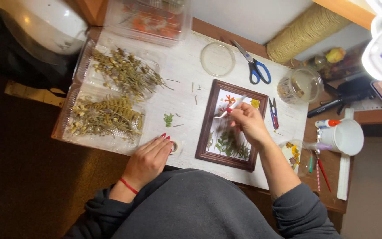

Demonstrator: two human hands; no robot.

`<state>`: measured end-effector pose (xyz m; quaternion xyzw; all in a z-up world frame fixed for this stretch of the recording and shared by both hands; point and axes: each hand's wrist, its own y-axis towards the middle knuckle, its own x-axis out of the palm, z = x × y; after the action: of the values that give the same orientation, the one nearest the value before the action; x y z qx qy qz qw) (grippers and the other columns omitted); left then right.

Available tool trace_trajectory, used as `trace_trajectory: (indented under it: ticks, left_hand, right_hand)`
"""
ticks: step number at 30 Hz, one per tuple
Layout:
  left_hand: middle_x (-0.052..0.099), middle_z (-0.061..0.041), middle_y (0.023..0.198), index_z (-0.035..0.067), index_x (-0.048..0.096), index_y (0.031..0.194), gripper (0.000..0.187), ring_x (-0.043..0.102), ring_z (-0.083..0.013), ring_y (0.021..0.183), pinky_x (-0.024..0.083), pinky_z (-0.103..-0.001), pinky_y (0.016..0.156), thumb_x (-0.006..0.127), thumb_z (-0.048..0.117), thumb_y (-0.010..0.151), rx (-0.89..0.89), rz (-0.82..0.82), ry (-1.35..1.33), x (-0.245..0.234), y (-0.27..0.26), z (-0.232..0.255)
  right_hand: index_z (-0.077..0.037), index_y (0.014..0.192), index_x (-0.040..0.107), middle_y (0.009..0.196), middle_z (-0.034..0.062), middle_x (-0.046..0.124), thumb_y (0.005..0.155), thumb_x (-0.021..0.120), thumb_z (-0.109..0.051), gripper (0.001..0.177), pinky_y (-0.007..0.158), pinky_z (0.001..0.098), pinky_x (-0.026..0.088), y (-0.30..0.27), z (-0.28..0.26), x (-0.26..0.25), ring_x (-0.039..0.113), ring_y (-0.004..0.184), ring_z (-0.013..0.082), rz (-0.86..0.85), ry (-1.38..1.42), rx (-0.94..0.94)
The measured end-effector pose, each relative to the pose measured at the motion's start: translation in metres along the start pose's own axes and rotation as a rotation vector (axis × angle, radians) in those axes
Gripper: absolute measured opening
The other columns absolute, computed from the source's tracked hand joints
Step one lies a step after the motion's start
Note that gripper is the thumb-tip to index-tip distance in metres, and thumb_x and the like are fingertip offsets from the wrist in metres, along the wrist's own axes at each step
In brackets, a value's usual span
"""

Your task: The person is seen arranging dried flowers in a photo frame.

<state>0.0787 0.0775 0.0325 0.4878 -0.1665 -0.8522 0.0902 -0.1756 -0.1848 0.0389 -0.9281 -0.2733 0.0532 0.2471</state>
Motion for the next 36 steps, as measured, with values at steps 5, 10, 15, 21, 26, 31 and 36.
trace_trajectory:
  ticks: [5, 10, 15, 21, 26, 31, 36]
  left_hand:
    - [0.073, -0.019, 0.118, -0.003, 0.07, 0.115, 0.027, 0.069, -0.0307, 0.118, 0.053, -0.04, 0.104, 0.066, 0.015, 0.095, -0.052, 0.004, 0.056, 0.005, -0.002, -0.001]
    - [0.069, -0.024, 0.124, -0.006, 0.065, 0.122, 0.042, 0.063, -0.0351, 0.126, 0.049, -0.042, 0.108, 0.067, 0.025, 0.095, -0.103, -0.025, 0.04, 0.012, 0.007, -0.001]
    - [0.067, -0.026, 0.127, -0.009, 0.063, 0.124, 0.052, 0.06, -0.0369, 0.127, 0.047, -0.043, 0.108, 0.066, 0.034, 0.096, -0.117, -0.066, 0.076, 0.023, 0.014, -0.006]
    - [0.065, -0.027, 0.13, -0.009, 0.061, 0.124, 0.057, 0.058, -0.0366, 0.129, 0.046, -0.043, 0.108, 0.063, 0.041, 0.096, -0.137, -0.128, 0.1, 0.027, 0.012, -0.009]
    - [0.064, -0.027, 0.13, -0.009, 0.061, 0.124, 0.058, 0.057, -0.0361, 0.13, 0.046, -0.043, 0.108, 0.063, 0.042, 0.096, -0.14, -0.148, 0.1, 0.028, 0.011, -0.01]
    - [0.065, -0.026, 0.13, -0.008, 0.062, 0.123, 0.055, 0.057, -0.0354, 0.131, 0.045, -0.042, 0.109, 0.063, 0.04, 0.096, -0.127, -0.133, 0.082, 0.028, 0.009, -0.012]
    - [0.066, -0.025, 0.128, -0.007, 0.062, 0.123, 0.053, 0.059, -0.0352, 0.129, 0.047, -0.042, 0.108, 0.063, 0.039, 0.097, -0.124, -0.12, 0.071, 0.024, 0.01, -0.012]
  right_hand:
    - [-0.002, 0.102, 0.064, 0.077, 0.0034, 0.066, 0.097, 0.065, -0.008, 0.008, 0.046, 0.0217, 0.041, 0.008, -0.006, 0.069, 0.053, 0.053, 0.0074, -0.019, -0.291, -0.024]
    - [-0.001, 0.102, 0.066, 0.081, 0.0037, 0.071, 0.095, 0.068, -0.01, 0.012, 0.06, 0.0248, 0.051, 0.026, 0.012, 0.104, 0.063, 0.067, 0.0088, 0.019, -0.485, -0.2]
    - [-0.001, 0.1, 0.067, 0.086, 0.0057, 0.074, 0.093, 0.07, -0.013, 0.015, 0.066, 0.0263, 0.052, 0.029, 0.008, 0.121, 0.066, 0.074, 0.0108, 0.081, -0.558, -0.265]
    - [0.0, 0.099, 0.068, 0.086, 0.0088, 0.075, 0.092, 0.071, -0.017, 0.018, 0.067, 0.0298, 0.053, 0.028, 0.001, 0.132, 0.067, 0.073, 0.015, 0.076, -0.666, -0.219]
    - [0.0, 0.101, 0.069, 0.087, 0.0109, 0.076, 0.091, 0.072, -0.019, 0.022, 0.069, 0.0316, 0.055, 0.027, 0.01, 0.141, 0.071, 0.077, 0.0181, 0.055, -0.725, -0.175]
    - [0.001, 0.101, 0.069, 0.089, 0.0112, 0.076, 0.091, 0.071, -0.018, 0.021, 0.071, 0.0309, 0.056, 0.023, 0.017, 0.147, 0.073, 0.08, 0.0178, 0.059, -0.653, -0.21]
    - [0.001, 0.102, 0.068, 0.087, 0.0092, 0.076, 0.091, 0.07, -0.013, 0.018, 0.068, 0.028, 0.054, 0.025, 0.021, 0.141, 0.07, 0.077, 0.0142, 0.065, -0.586, -0.196]
